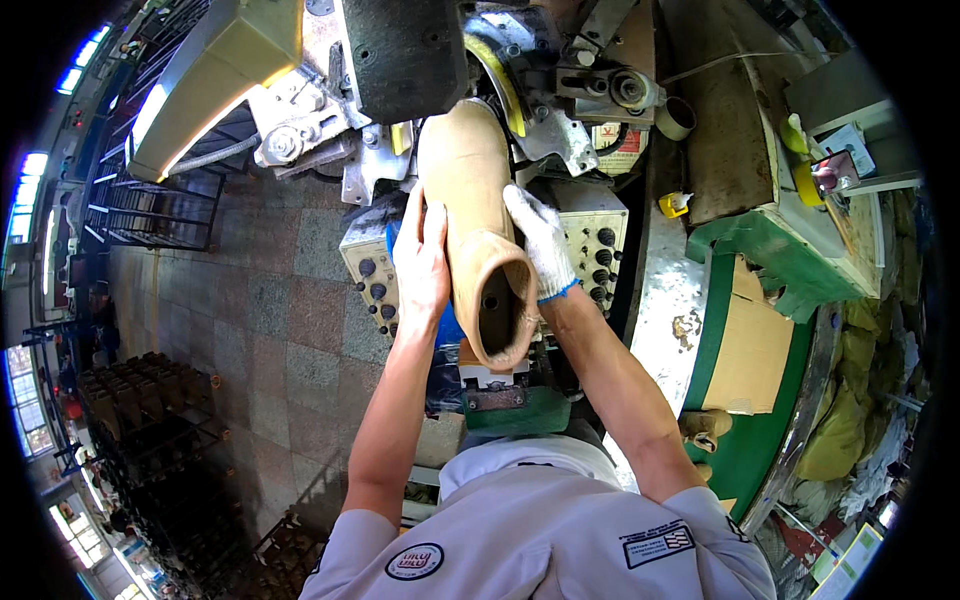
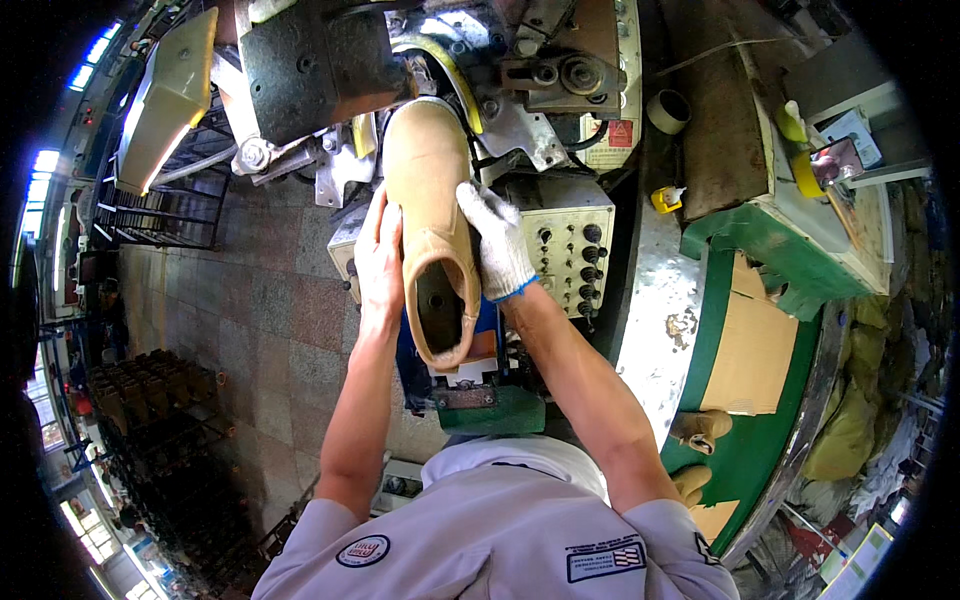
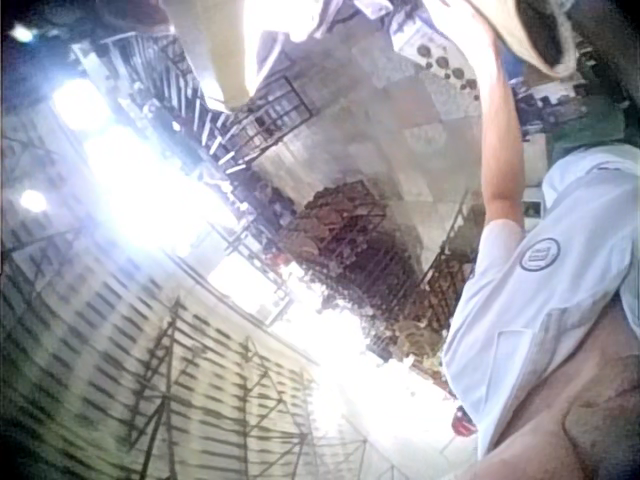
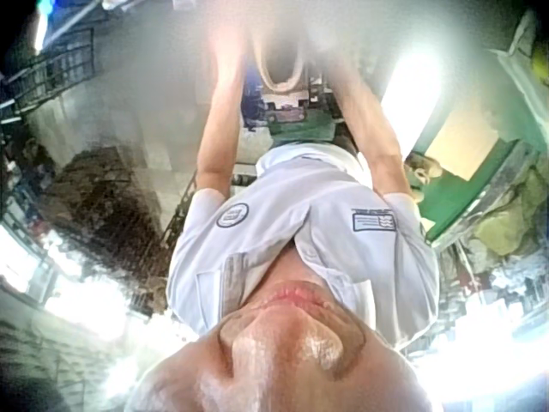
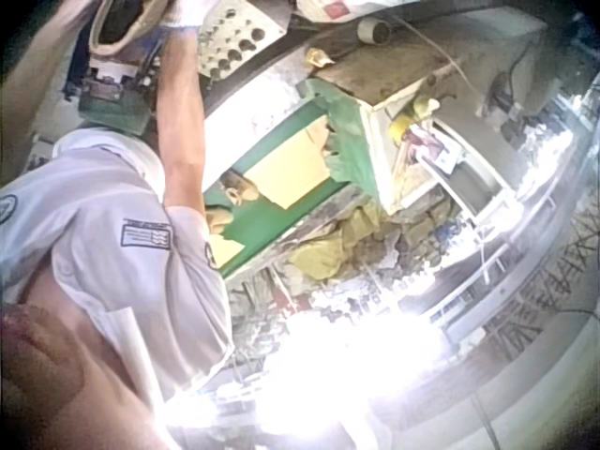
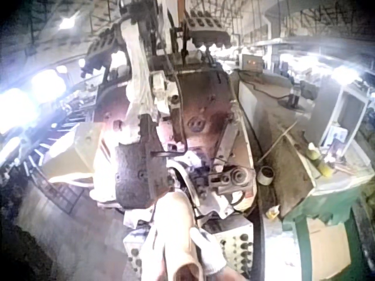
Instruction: The person places a shoe upper onto a lasting machine, presses buttons to operate the machinery, and places the shaped shoe onto a conveyor belt.
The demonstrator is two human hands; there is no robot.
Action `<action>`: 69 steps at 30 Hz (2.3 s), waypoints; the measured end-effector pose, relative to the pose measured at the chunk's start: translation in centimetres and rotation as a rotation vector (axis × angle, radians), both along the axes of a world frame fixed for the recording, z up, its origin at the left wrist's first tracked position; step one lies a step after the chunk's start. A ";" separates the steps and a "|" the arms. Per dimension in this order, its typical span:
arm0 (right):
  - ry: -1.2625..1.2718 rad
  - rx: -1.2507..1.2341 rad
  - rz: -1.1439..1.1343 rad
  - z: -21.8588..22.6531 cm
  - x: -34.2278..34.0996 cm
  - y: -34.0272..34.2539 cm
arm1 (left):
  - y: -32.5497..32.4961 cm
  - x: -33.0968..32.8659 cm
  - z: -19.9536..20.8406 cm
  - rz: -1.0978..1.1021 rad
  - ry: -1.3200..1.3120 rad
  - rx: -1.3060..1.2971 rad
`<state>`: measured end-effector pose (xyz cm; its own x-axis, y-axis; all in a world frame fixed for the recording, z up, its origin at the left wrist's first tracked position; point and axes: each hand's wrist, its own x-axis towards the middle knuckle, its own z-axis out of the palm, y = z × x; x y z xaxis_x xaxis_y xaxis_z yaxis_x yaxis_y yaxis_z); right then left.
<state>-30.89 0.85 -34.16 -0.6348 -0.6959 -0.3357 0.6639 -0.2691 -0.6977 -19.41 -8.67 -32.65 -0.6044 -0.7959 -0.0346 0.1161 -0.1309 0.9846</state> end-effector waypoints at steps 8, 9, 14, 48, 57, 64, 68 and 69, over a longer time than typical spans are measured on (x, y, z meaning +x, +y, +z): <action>0.035 0.141 -0.033 -0.5 0.3 -0.4 | -0.2 0.2 -4.2 -0.013 -0.033 0.131; 0.034 0.142 -0.044 -0.4 0.3 -0.4 | -0.3 0.7 -3.8 -0.057 -0.187 0.305; 0.023 0.128 -0.097 0.1 1.3 -0.8 | 0.6 0.6 -3.2 -0.041 -0.041 0.565; 0.309 0.269 -0.073 -2.9 2.3 1.9 | -0.2 2.6 -4.5 -0.106 -0.219 0.055; 0.060 0.281 -0.332 -10.0 1.3 26.6 | 10.2 5.8 3.0 0.124 -0.212 -0.367; -0.138 0.412 -0.394 -14.0 1.6 38.6 | 14.7 2.4 2.4 0.335 -0.707 -0.799; -0.194 0.412 -0.377 -15.6 1.2 40.3 | 15.4 1.5 2.4 0.333 -0.749 -0.821; -0.206 0.378 -0.360 -15.8 1.1 40.0 | 15.4 1.4 2.4 0.346 -0.755 -0.831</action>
